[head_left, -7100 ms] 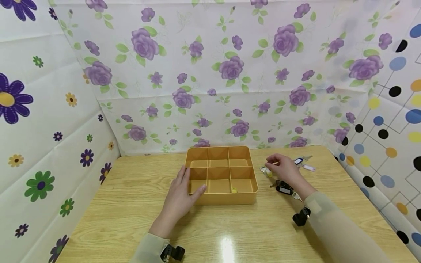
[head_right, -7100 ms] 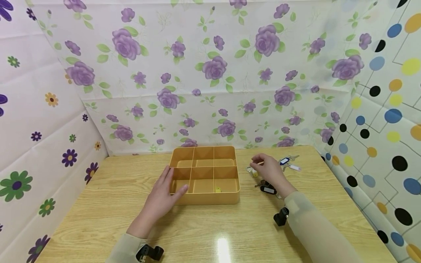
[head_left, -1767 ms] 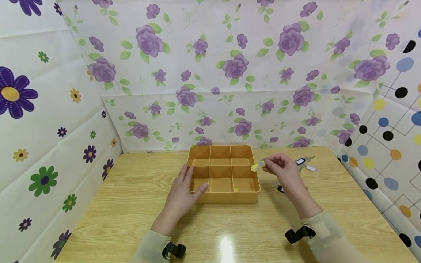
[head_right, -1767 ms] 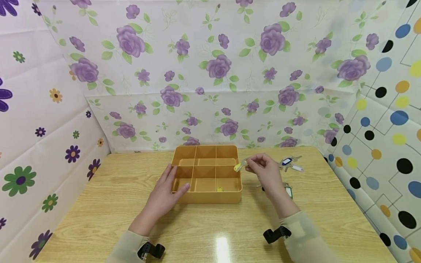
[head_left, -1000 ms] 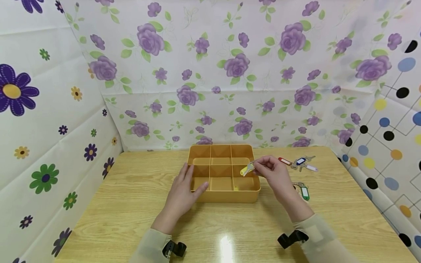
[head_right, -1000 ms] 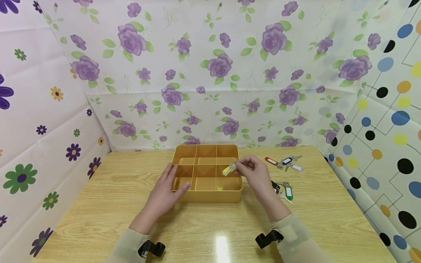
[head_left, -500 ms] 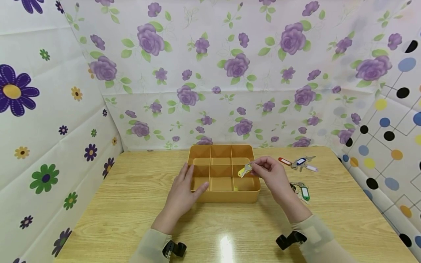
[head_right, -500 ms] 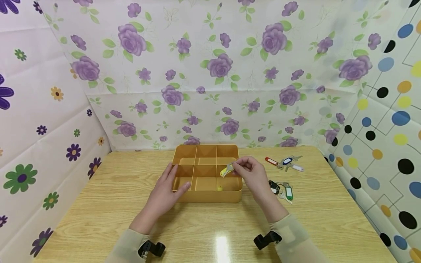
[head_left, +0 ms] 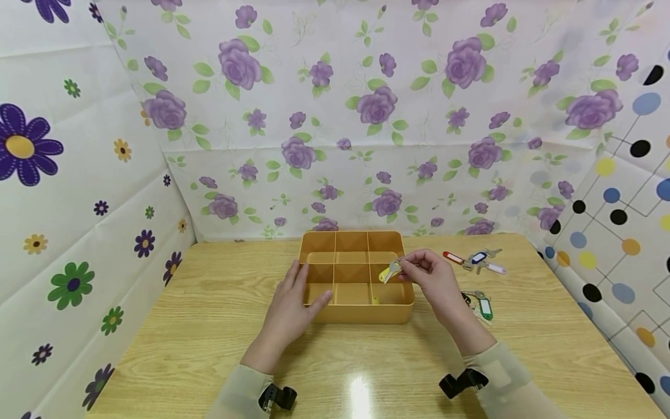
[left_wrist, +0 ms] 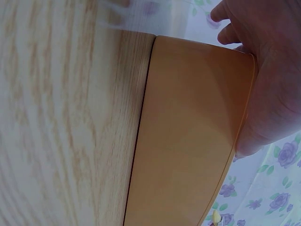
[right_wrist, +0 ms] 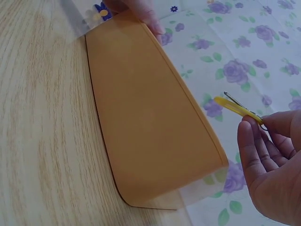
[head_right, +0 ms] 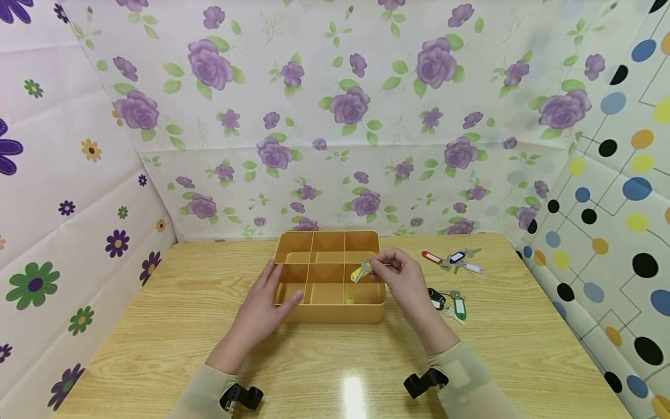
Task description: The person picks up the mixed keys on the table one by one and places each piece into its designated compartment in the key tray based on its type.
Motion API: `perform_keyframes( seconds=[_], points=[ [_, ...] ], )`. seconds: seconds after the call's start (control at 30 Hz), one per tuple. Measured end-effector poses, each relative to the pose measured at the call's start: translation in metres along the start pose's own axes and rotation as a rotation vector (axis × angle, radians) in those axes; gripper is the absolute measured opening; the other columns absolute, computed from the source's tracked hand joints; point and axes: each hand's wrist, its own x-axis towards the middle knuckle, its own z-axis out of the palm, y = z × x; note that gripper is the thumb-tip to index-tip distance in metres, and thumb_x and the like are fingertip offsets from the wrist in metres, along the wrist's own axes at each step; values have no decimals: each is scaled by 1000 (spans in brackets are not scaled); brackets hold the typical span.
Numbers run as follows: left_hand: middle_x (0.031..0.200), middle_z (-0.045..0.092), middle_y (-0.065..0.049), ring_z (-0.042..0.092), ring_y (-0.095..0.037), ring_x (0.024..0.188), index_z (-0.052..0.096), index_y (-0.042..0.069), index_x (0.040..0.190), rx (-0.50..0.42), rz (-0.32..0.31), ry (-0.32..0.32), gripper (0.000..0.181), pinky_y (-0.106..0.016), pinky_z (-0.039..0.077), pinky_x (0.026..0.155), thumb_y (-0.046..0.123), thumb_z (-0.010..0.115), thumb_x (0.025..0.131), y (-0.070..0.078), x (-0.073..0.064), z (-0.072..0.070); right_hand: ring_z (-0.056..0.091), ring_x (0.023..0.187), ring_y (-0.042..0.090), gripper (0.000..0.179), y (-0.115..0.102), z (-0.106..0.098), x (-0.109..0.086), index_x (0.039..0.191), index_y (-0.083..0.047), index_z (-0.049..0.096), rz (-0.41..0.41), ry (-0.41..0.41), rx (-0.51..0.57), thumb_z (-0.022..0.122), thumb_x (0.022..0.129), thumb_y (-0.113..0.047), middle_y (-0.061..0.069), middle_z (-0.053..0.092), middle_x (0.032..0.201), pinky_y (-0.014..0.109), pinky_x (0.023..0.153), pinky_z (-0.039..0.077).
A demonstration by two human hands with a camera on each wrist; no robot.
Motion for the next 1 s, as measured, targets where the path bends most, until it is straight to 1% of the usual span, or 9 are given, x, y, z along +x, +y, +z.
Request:
perform_keyframes(
  seconds=[0.2, 0.3, 0.4, 0.47, 0.53, 0.63, 0.7, 0.8, 1.0],
  points=[
    [185, 6, -11, 20, -54, 163, 25, 9, 177, 3, 5, 0, 99, -73, 26, 126, 66, 65, 106, -1, 0, 0, 77, 104, 34, 24, 0, 0, 0, 122, 8, 65, -5, -7, 6, 73, 109, -11, 18, 74, 123, 45, 100, 63],
    [185, 6, -10, 20, -54, 163, 25, 10, 177, 5, 5, -2, 100, -73, 26, 126, 67, 64, 106, -1, 0, 0, 76, 107, 38, 26, 0, -1, -1, 123, 8, 66, -10, -27, -1, 74, 109, -12, 19, 73, 126, 44, 99, 63],
    [185, 6, -10, 21, -55, 162, 25, 10, 177, 8, 5, 0, 100, -74, 26, 125, 68, 64, 105, -1, 0, 0, 74, 116, 38, 28, 1, -3, -2, 128, 6, 66, -13, -76, -30, 74, 109, -13, 23, 71, 132, 40, 100, 63],
    [185, 7, -11, 21, -56, 162, 25, 9, 177, 10, 8, 3, 100, -75, 27, 125, 68, 64, 105, -1, 0, 1, 72, 121, 35, 29, 0, -4, -3, 132, 4, 66, -19, -107, -45, 73, 109, -13, 26, 68, 137, 37, 101, 62],
    [185, 7, -12, 22, -56, 161, 26, 9, 176, 12, 13, 9, 101, -75, 27, 124, 69, 64, 105, -1, 0, 1, 72, 122, 30, 31, 0, -5, -4, 135, 3, 66, -28, -125, -53, 73, 110, -14, 29, 66, 140, 35, 101, 61],
    [185, 8, -12, 23, -57, 161, 26, 8, 176, 15, 21, 13, 101, -76, 27, 124, 70, 63, 105, -1, 0, 1, 73, 117, 25, 32, 0, -6, -4, 135, 3, 66, -47, -120, -53, 73, 110, -15, 31, 65, 140, 35, 101, 61],
    [185, 7, -12, 23, -57, 161, 26, 8, 176, 16, 23, 15, 101, -76, 27, 124, 70, 63, 105, -1, -1, 1, 73, 114, 24, 33, 0, -6, -5, 134, 3, 66, -55, -114, -54, 74, 109, -17, 31, 66, 138, 36, 100, 62],
    [185, 7, -12, 23, -58, 161, 26, 8, 176, 15, 21, 12, 101, -76, 27, 124, 70, 63, 105, -1, -1, 1, 74, 111, 24, 33, 1, -7, -4, 133, 3, 67, -60, -105, -59, 75, 109, -18, 30, 68, 135, 38, 99, 63],
    [185, 6, -11, 22, -58, 161, 25, 9, 177, 22, 14, 3, 101, -76, 26, 124, 70, 62, 105, -1, 0, 0, 74, 113, 29, 34, 3, -10, -3, 132, 3, 67, -63, -85, -79, 75, 109, -21, 31, 68, 133, 37, 99, 62]
  ],
)
